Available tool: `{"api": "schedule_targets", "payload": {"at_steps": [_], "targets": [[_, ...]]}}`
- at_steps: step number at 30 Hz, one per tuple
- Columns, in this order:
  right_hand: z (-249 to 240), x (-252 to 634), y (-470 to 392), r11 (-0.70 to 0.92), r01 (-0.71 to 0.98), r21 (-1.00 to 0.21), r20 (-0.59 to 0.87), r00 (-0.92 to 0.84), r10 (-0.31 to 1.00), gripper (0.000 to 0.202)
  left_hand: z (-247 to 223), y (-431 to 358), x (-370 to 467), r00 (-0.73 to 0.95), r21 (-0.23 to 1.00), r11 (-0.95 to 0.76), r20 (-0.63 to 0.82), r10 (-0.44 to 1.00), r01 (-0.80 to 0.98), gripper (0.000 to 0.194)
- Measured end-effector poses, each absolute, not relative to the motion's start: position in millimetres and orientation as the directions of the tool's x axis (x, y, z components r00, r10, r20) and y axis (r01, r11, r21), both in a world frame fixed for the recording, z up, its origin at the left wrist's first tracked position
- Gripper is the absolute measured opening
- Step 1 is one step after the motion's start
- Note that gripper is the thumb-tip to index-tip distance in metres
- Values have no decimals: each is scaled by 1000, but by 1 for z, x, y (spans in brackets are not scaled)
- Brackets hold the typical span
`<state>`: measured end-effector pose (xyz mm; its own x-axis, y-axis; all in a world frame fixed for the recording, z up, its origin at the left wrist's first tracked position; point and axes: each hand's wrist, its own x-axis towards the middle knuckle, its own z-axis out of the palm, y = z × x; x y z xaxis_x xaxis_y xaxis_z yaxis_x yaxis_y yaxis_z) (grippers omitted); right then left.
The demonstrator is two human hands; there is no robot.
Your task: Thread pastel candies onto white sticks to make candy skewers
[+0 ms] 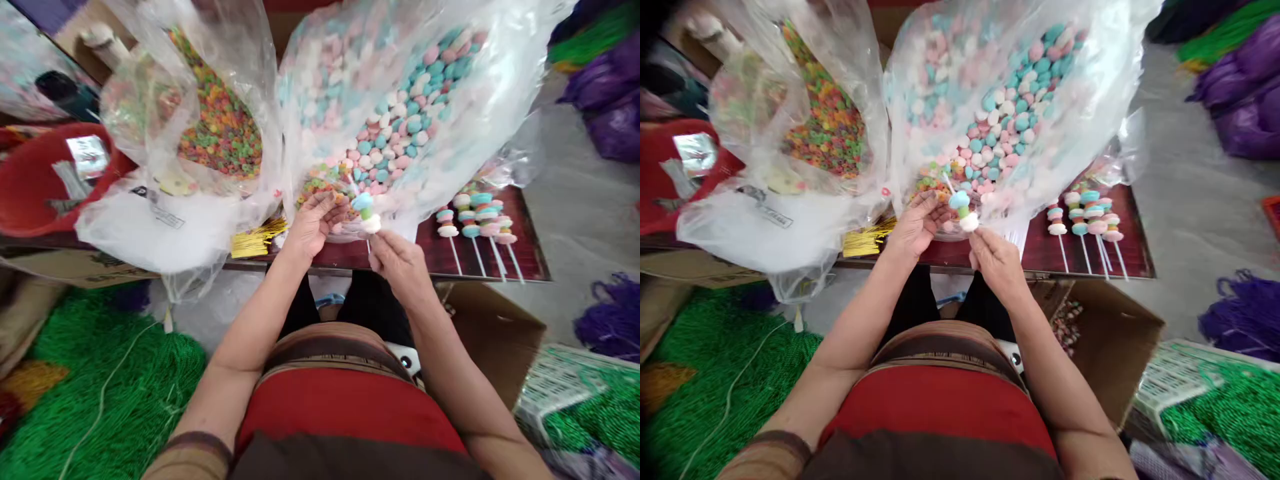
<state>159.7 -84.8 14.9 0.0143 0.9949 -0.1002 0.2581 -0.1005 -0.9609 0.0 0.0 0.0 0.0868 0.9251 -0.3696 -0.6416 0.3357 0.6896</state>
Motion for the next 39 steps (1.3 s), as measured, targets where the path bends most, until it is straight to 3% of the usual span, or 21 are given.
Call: {"api": "schedule_targets", "payload": {"at_steps": [6,19,23,28,33,35,37,39], "targets": [[-2,157,-98,-62,340,-939,-67,-3,998,37,-4,2,3,68,742,325,-355,932,-586,6],[-3,163,-96,-82,324,-943,-90,-9,996,35,-8,-1,2,89,868,219,-201,976,-445,10],[-4,161,-96,-155,209,-966,-156,10,988,34,-7,-5,5,129,878,146,-97,987,-456,34],[-21,145,-93,-226,8,-974,-226,36,973,40,-3,-19,14,233,887,238,-154,960,-396,65],[-29,147,-83,-242,-215,-946,-260,58,964,51,-5,-17,13,285,910,223,-124,950,-348,64],[-24,160,-74,-159,-268,-950,-204,152,967,49,-6,-2,12,210,967,112,-64,976,-229,53],[-16,175,-62,-64,-274,-960,-135,249,959,47,-7,18,14,132,998,-50,45,990,31,41],[-8,187,-47,3,-247,-969,-74,303,950,46,-7,40,22,138,915,-203,164,977,350,28]]}}
